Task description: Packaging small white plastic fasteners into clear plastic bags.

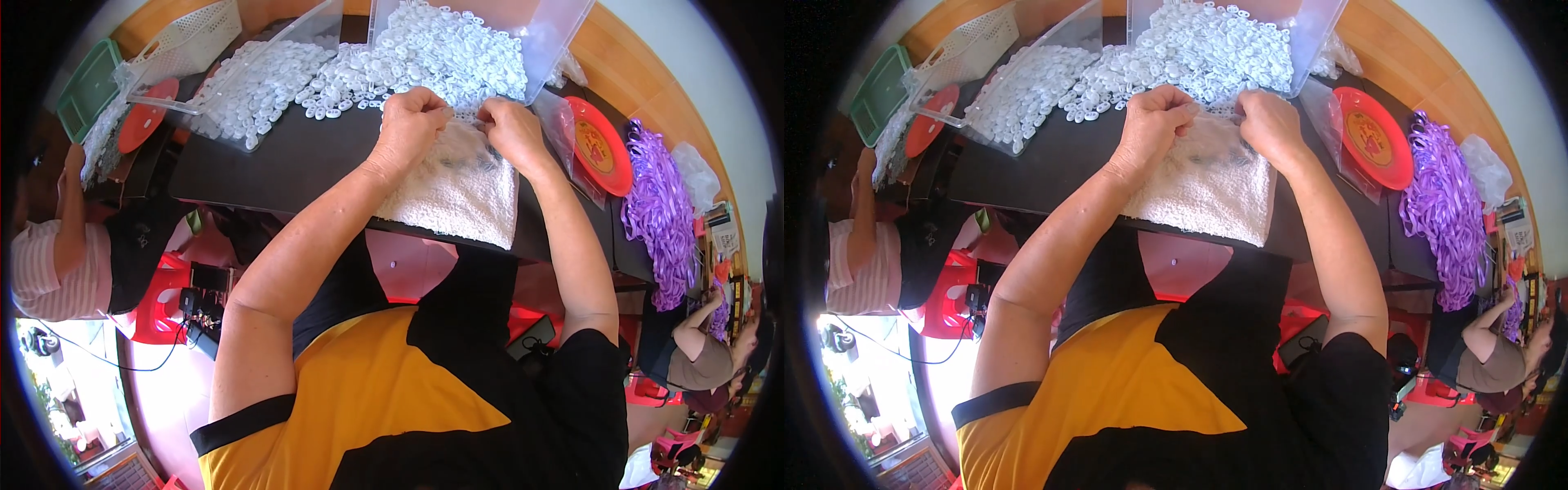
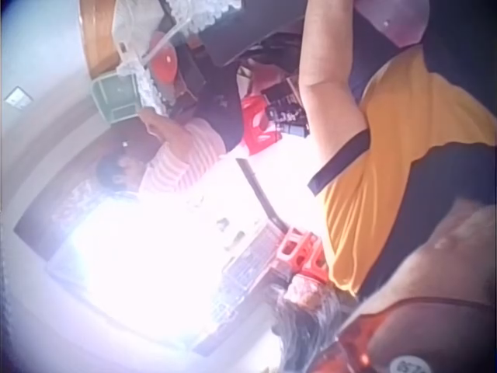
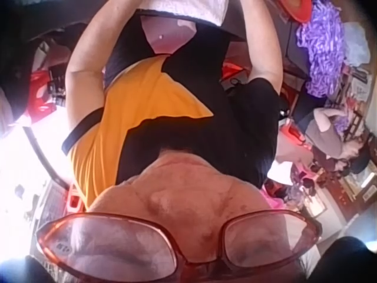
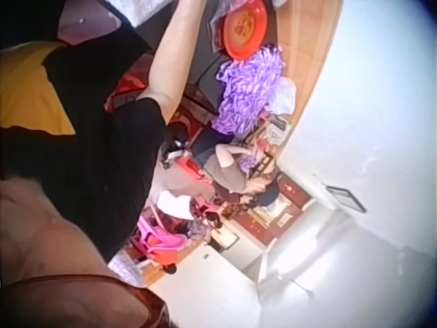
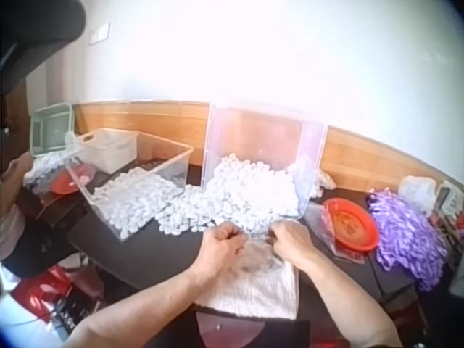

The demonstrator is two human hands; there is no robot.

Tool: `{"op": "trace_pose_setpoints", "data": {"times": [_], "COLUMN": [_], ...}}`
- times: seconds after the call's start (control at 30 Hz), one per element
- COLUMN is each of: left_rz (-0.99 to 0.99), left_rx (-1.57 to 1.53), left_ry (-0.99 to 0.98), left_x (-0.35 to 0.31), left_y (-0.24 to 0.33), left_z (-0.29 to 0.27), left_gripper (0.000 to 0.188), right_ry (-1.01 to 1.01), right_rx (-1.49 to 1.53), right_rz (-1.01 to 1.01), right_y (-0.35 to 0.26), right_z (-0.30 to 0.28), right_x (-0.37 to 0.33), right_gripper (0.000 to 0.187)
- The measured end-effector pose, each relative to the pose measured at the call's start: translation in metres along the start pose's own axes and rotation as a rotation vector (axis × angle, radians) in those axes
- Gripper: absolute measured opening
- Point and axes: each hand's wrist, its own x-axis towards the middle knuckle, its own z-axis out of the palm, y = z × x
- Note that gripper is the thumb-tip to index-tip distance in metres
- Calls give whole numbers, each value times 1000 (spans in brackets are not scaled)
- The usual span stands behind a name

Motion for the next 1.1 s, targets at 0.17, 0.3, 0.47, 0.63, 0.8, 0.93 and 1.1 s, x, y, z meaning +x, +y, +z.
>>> {"op": "trace_pose_setpoints", "data": {"times": [0.17, 0.3, 0.47, 0.63, 0.8, 0.93, 1.1], "left_rz": [-19, -15, -41, -32, -34, -54, -66], "left_rx": [10, -38, -32, -30, -64, -88, -75], "left_ry": [6, 5, 4, 12, 19, 9, -1], "left_x": [2, -1, -2, -4, -5, -8, -9], "left_y": [-3, 0, 5, 6, 7, 11, 13], "left_z": [-3, -2, -1, -3, -3, -3, -2], "left_gripper": [8, 8, 8, 8, 9, 11, 12], "right_ry": [64, -18, -61, -51, 85, 57, 60], "right_rx": [202, 222, -34, -115, 411, 1038, 1129], "right_rz": [135, 17, -118, -172, 96, 267, 284], "right_y": [-17, -48, -50, -58, -40, -43, -49], "right_z": [-15, -29, -12, -15, -23, -22, -24], "right_x": [-1, -8, -13, -11, -2, -5, -11], "right_gripper": [10, 12, 9, 9, 11, 14, 14]}}
